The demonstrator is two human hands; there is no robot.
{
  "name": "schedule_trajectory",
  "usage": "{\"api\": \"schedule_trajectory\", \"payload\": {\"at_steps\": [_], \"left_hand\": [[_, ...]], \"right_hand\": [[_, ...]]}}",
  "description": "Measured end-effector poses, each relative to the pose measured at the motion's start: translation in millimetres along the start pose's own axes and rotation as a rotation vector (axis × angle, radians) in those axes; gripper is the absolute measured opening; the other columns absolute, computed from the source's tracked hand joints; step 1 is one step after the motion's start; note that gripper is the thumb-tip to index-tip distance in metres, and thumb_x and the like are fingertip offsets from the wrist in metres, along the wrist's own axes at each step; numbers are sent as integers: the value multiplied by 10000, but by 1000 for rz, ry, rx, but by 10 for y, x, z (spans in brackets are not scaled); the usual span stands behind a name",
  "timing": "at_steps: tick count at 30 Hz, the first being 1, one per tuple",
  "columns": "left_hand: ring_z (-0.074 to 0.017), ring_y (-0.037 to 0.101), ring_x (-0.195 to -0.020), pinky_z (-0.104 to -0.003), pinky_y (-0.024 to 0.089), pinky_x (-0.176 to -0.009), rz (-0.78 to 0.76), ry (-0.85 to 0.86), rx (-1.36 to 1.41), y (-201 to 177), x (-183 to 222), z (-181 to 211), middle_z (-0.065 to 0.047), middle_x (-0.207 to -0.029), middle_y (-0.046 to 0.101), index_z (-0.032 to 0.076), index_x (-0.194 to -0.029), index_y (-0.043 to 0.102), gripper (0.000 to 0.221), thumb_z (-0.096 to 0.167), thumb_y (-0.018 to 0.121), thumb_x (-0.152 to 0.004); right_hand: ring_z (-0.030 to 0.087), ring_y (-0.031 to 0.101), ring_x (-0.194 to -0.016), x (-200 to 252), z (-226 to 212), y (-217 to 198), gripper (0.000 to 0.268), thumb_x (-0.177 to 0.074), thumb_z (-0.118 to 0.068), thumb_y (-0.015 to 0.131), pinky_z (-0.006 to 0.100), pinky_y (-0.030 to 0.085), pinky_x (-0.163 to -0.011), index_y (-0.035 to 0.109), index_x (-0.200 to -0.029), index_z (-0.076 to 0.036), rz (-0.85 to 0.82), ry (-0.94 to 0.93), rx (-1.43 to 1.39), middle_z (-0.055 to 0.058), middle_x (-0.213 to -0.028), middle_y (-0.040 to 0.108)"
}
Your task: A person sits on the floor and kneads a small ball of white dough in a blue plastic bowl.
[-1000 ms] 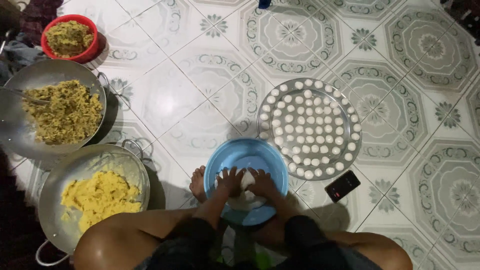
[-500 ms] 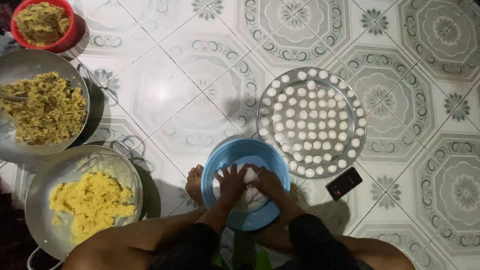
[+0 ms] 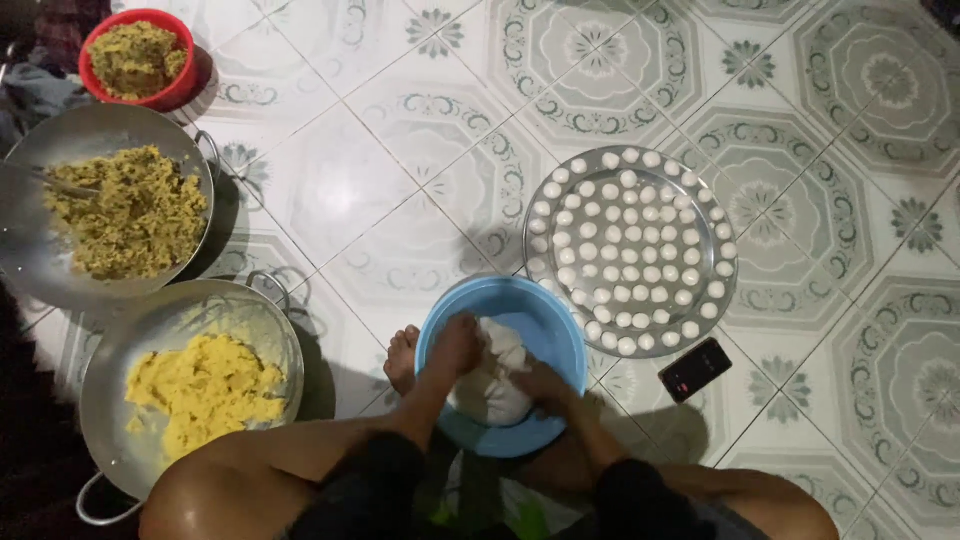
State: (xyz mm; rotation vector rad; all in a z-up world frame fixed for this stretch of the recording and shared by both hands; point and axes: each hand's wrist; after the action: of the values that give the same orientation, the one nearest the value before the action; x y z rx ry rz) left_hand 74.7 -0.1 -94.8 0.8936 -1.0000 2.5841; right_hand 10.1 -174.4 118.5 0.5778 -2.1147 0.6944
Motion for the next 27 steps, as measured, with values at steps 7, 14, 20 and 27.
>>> {"api": "schedule_trajectory", "payload": {"at_steps": [7,14,20,27], "left_hand": [[-356,387,-1485,-570,312,-1210,39,284,-653,-78,914,232,-186,-1598,427,54,-1549,446,746,543,545,-995],[-466,402,-1461,-539,272,-1255,191,167,-69,280,611,-604,-251,-1504,533,29,-1480,505,522,371,367,-1111],[-472,584,-1255,-549,446,-1109,195,355,72,-517,738,48,-283,-1278,655,-11,-1264,649,583,467,345,-1125],[-416,677,-1137,-553,510,-993,-112,298,-301,325,598,-245,-201,-1166,718,117,-1203,684,528,491,337,-1069]], "right_hand": [[369,530,-1391,-3028,952,153,467,-1079,-243,384,579,351,-1214,592,-1461,-72,381,-733,968,174,-1488,598],[420,468,-1430,-1970,42,438,831,-941,-776,368,639,343,-1170,563,-1475,-171,43,-202,542,126,-1567,508],[429,558,-1196,-1477,753,433,503,-962,-588,572,579,495,-885,658,-1121,-119,345,-826,563,132,-1213,610],[400,602,-1126,-1586,1547,168,303,-985,-394,643,498,443,-938,731,-1204,-204,315,-1283,603,140,-1179,662]]}}
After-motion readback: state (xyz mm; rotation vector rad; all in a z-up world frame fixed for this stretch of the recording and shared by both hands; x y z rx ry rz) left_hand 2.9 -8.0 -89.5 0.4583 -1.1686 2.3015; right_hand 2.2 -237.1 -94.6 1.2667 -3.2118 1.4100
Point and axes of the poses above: each hand's wrist, its own x-axis away from the middle knuckle, its own y-axis out of the palm, z = x × y
